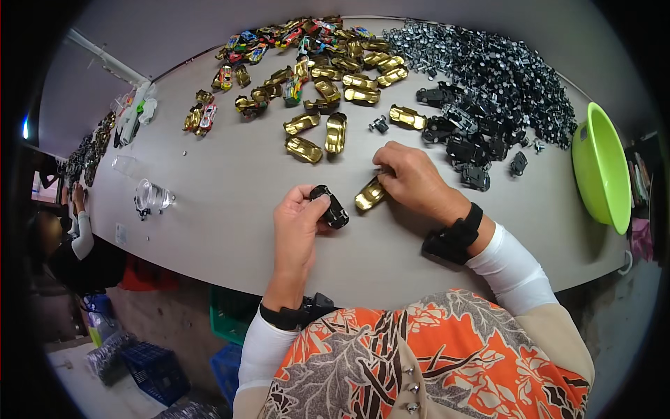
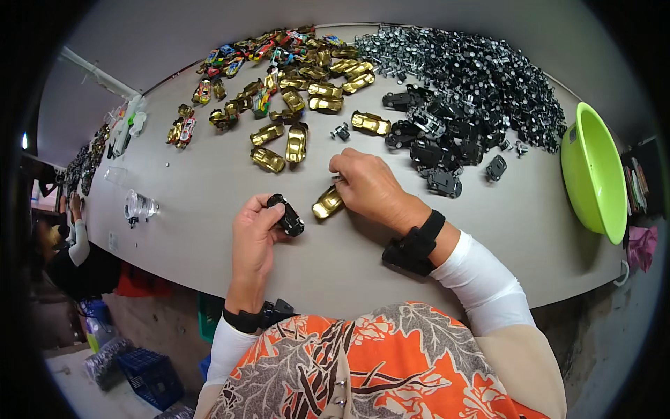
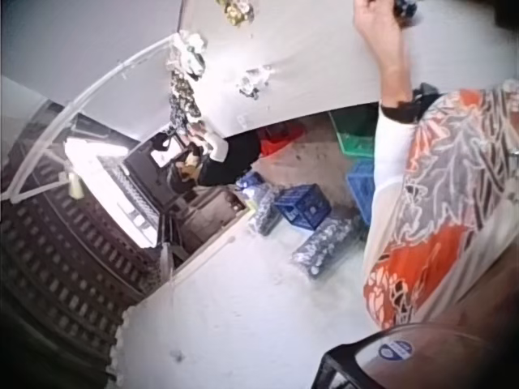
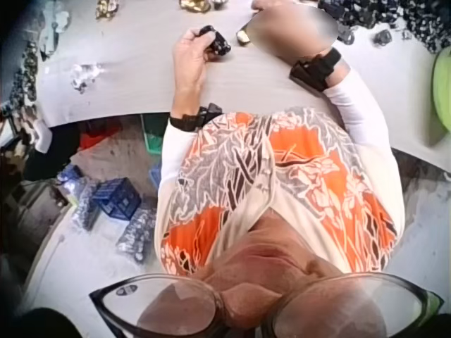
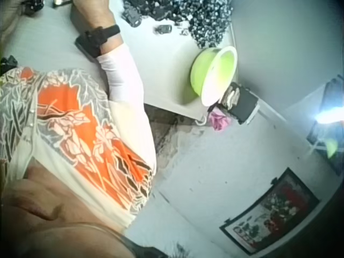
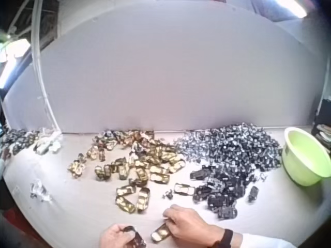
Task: The person assembles small toy cars by hand at a workbench. They pick up a black chassis and a colored body, fit the body onto the chassis, and place the completed car on the table. This process is repeated for multiple cars using different colored bodies.
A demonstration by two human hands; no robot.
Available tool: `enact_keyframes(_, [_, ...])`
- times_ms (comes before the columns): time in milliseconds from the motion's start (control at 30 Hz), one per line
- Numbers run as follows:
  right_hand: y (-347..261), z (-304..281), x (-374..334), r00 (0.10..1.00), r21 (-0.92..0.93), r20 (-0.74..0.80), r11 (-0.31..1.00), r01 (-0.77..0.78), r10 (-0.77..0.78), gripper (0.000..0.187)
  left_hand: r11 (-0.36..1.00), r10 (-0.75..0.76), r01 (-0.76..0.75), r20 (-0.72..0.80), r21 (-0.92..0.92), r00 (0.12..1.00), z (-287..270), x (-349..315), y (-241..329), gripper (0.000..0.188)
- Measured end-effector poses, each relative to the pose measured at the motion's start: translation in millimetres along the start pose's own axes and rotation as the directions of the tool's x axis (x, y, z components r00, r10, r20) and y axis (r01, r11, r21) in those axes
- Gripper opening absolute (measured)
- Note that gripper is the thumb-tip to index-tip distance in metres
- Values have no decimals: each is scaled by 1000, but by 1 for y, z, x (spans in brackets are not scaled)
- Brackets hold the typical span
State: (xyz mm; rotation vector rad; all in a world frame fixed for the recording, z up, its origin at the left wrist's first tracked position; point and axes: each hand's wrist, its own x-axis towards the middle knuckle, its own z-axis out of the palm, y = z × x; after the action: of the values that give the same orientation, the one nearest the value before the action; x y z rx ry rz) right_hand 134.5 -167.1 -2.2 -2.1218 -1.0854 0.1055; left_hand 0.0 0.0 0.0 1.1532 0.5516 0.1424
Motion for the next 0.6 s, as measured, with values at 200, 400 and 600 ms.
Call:
enact_keyframes(200, [-3,-1,-15,996,86,-62,994,64,-59,12,994,-110,110,40,16,993,20,-15,5,15])
enact_keyframes(400, [-29,-11,-26,964,42,-248,993,109,-95,14,984,-157,165,107,-66,982,38,-19,4,22])
enact_keyframes(600, [-18,-48,-39,881,854,284,317,-412,378,12,970,156,-170,92,172,983,41,-22,1,15])
